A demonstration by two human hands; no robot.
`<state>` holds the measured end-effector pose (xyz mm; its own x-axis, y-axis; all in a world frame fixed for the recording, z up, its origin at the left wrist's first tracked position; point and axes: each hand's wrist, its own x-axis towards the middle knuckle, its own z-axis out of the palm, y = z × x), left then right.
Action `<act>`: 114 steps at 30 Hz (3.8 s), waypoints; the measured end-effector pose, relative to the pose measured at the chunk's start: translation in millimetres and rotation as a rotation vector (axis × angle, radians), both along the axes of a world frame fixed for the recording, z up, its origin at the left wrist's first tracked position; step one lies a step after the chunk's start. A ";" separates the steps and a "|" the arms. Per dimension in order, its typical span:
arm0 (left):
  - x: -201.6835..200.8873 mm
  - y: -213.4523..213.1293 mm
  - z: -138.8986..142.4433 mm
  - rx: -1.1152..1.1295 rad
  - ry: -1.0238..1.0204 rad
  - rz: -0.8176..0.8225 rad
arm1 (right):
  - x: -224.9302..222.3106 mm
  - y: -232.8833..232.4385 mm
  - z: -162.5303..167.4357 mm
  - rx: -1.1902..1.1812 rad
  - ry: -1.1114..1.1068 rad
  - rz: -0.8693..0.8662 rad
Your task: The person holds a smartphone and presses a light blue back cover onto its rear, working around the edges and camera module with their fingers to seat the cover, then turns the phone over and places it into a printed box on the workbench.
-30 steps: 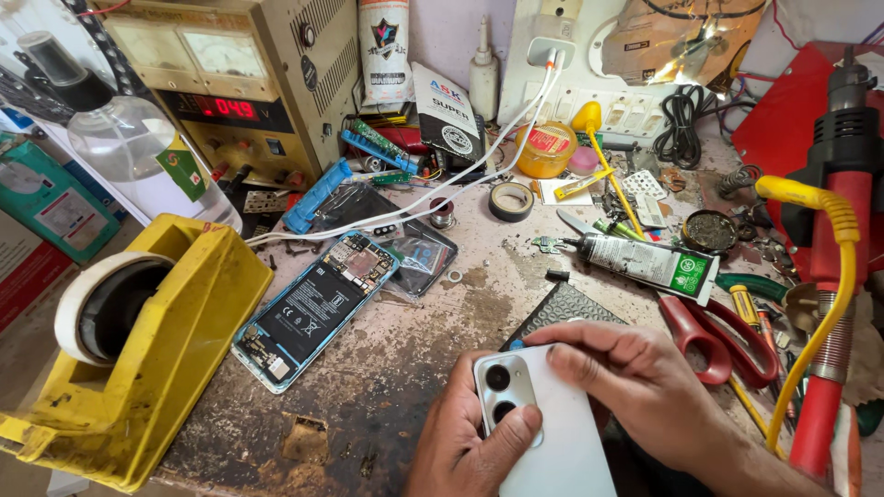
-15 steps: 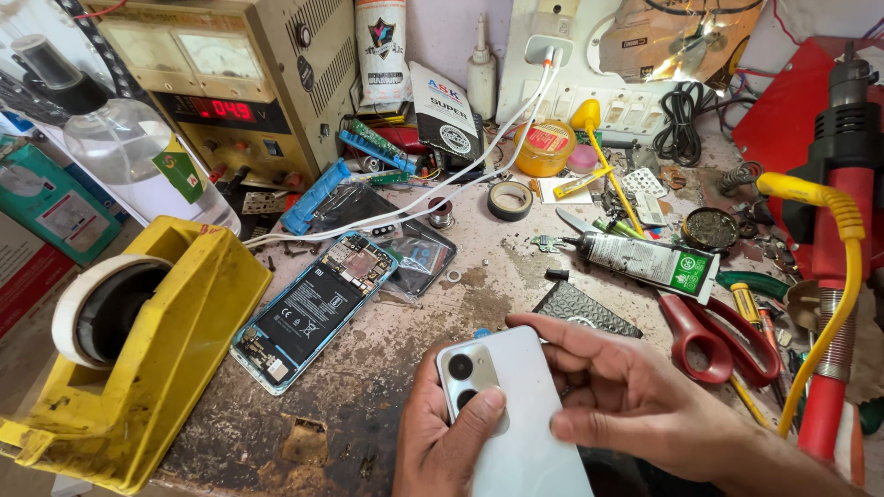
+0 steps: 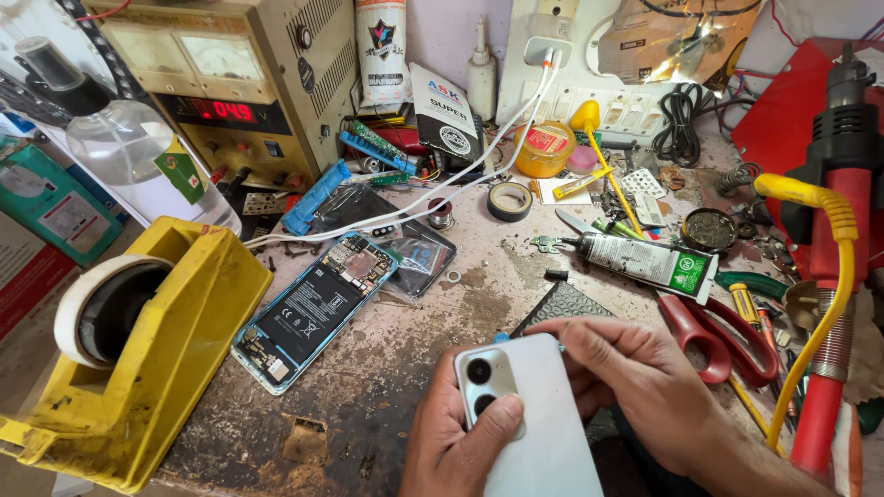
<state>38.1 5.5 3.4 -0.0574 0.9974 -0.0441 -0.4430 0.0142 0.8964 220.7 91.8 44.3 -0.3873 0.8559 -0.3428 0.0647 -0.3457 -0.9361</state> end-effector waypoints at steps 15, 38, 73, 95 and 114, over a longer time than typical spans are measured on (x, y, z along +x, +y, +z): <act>-8.4 9.3 -4.4 -0.262 -0.298 0.201 | 12.3 -7.3 -4.2 0.906 -0.208 0.141; 2.6 16.8 -4.1 -0.073 -0.300 0.362 | -1.5 -27.1 6.2 1.375 -0.625 0.440; -1.9 16.3 -5.9 -0.079 -0.060 0.290 | -24.3 -58.6 -28.1 1.301 -1.041 0.092; 2.3 16.5 -13.8 -0.014 -0.079 0.313 | 39.7 -96.7 -137.9 1.673 -1.310 -0.013; 0.5 17.8 -5.7 -0.073 -0.109 0.276 | 0.5 -38.0 40.3 1.272 -0.779 0.192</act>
